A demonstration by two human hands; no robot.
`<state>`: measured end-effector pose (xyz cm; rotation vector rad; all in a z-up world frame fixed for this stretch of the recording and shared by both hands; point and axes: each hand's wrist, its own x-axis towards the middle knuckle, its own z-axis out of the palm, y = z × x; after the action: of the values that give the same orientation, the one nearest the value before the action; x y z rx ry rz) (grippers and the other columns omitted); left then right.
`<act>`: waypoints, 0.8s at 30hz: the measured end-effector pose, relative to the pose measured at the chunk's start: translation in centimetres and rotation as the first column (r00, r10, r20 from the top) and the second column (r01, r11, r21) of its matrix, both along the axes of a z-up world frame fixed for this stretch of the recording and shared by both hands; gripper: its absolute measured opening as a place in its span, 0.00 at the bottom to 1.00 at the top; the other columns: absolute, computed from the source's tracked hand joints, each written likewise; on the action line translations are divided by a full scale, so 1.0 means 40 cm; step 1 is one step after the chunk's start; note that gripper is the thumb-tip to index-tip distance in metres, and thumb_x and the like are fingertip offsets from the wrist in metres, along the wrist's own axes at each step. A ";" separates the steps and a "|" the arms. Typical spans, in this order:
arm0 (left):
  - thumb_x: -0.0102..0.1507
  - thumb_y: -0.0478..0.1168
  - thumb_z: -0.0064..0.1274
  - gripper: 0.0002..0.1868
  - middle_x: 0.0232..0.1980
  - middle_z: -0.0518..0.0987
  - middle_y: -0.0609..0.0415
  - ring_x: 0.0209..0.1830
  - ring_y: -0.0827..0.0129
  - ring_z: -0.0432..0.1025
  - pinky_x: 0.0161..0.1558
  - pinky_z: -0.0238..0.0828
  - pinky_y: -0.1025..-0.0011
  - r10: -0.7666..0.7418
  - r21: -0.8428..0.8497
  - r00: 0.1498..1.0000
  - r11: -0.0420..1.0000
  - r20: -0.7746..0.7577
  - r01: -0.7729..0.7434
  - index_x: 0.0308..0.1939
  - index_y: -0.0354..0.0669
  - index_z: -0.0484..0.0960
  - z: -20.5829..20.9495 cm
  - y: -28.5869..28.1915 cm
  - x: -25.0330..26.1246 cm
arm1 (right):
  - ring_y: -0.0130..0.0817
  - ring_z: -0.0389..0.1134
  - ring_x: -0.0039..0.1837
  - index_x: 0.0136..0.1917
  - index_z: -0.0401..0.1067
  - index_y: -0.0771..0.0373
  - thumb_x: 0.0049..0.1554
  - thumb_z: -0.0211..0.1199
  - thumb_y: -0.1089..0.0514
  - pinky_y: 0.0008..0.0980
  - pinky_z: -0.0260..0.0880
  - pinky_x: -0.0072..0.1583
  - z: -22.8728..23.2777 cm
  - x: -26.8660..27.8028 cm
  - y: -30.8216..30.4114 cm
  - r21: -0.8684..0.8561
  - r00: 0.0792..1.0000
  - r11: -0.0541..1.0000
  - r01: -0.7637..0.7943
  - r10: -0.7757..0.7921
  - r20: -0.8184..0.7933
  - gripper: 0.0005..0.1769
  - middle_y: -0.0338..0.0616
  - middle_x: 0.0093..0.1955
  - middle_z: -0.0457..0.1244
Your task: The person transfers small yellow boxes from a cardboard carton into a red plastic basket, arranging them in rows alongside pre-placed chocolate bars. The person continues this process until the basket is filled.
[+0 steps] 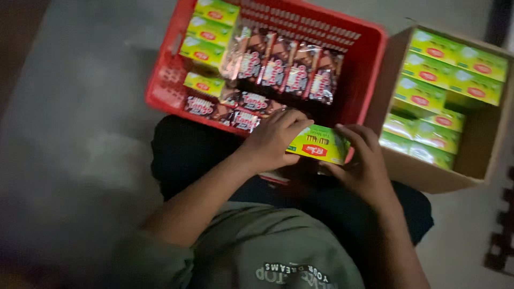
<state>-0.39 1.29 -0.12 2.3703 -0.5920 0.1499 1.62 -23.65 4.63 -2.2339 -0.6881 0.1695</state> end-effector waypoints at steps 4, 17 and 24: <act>0.47 0.41 0.68 0.42 0.66 0.67 0.47 0.63 0.53 0.68 0.56 0.68 0.60 0.118 -0.013 0.965 0.992 -0.234 -0.125 0.65 0.39 0.71 -0.008 0.114 -0.014 | 0.51 0.59 0.76 0.76 0.59 0.65 0.57 0.68 0.63 0.45 0.61 0.73 -0.067 0.027 -0.051 0.023 0.989 0.996 -0.083 0.079 0.127 0.36 0.59 0.75 0.57; 0.51 0.39 0.72 0.39 0.60 0.66 0.48 0.59 0.57 0.68 0.54 0.71 0.61 0.423 0.157 0.824 0.906 -0.377 -0.393 0.65 0.41 0.75 -0.223 0.655 0.061 | 0.72 0.62 0.69 0.68 0.69 0.91 0.66 0.72 0.65 0.58 0.60 0.68 -0.420 0.234 -0.396 -0.308 0.813 0.877 0.368 -0.143 0.564 0.27 0.77 0.69 0.61; 0.48 0.46 0.74 0.41 0.64 0.65 0.44 0.63 0.45 0.62 0.52 0.70 0.46 0.398 0.653 0.813 0.757 -0.425 -0.029 0.64 0.48 0.76 -0.321 0.689 0.172 | 0.72 0.65 0.65 0.73 0.68 0.79 0.68 0.58 0.60 0.60 0.61 0.60 -0.368 0.218 -0.313 -0.341 0.870 0.824 0.453 -0.324 0.373 0.25 0.74 0.67 0.64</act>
<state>6.48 28.85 -12.95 2.9278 -0.0531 -0.7211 10.35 -36.19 -10.07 -2.8049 -0.3401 -0.2635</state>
